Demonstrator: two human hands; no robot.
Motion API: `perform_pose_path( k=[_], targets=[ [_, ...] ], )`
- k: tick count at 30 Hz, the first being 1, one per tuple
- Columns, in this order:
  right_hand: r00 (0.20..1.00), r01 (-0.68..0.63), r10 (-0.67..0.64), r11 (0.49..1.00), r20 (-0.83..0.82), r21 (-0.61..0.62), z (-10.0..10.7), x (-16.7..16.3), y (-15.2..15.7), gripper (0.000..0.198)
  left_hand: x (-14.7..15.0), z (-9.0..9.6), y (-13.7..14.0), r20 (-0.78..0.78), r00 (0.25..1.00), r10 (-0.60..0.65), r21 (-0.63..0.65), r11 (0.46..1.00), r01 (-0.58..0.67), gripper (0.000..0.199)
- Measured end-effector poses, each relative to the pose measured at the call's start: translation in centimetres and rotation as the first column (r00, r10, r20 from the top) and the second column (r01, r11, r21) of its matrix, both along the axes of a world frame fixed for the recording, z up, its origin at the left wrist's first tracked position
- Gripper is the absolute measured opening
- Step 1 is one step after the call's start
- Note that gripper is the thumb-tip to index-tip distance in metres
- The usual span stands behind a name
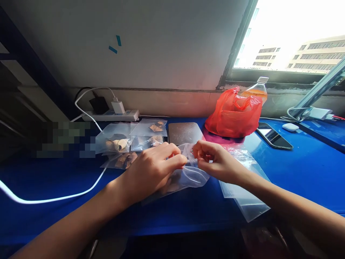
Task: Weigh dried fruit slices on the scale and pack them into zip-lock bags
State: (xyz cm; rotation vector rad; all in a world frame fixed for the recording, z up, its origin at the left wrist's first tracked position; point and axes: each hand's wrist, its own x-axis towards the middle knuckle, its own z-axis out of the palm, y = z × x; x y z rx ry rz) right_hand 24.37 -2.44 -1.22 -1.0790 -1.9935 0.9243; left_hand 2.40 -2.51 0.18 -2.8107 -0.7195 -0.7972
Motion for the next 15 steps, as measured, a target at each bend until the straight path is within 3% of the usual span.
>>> perform_pose_path(
  k=[3,7,12,13,14,15],
  targets=[
    [0.991,-0.041,0.024,0.991,0.131,0.124,0.5,-0.1,-0.5,0.01,-0.1,0.0,0.0,0.014,1.0,0.004,-0.043,0.999,-0.003,0.024],
    [0.94,-0.046,-0.057,0.956,0.337,0.288,0.5,-0.4,-1.7,0.019,0.5,-0.5,-0.2,0.041,0.999,-0.01,-0.03,0.999,0.011,0.024],
    [0.846,-0.111,-0.067,0.949,0.529,0.297,0.4,0.3,-2.5,0.085,1.2,-0.9,-0.7,0.035,0.999,-0.042,-0.077,0.996,0.044,0.016],
    [0.844,-0.138,-0.042,0.946,0.535,0.293,0.6,0.4,-2.6,0.09,1.3,-0.9,-0.9,0.045,0.998,-0.049,-0.118,0.992,0.054,0.01],
    [0.849,-0.16,-0.019,0.943,0.528,0.291,0.9,0.5,-2.7,0.09,1.4,-0.9,-1.1,0.059,0.997,-0.055,-0.164,0.984,0.064,0.019],
    [0.865,-0.167,-0.004,0.941,0.503,0.294,1.3,0.4,-2.7,0.084,1.5,-0.8,-1.2,0.073,0.996,-0.058,-0.208,0.976,0.072,0.039]
  ],
)
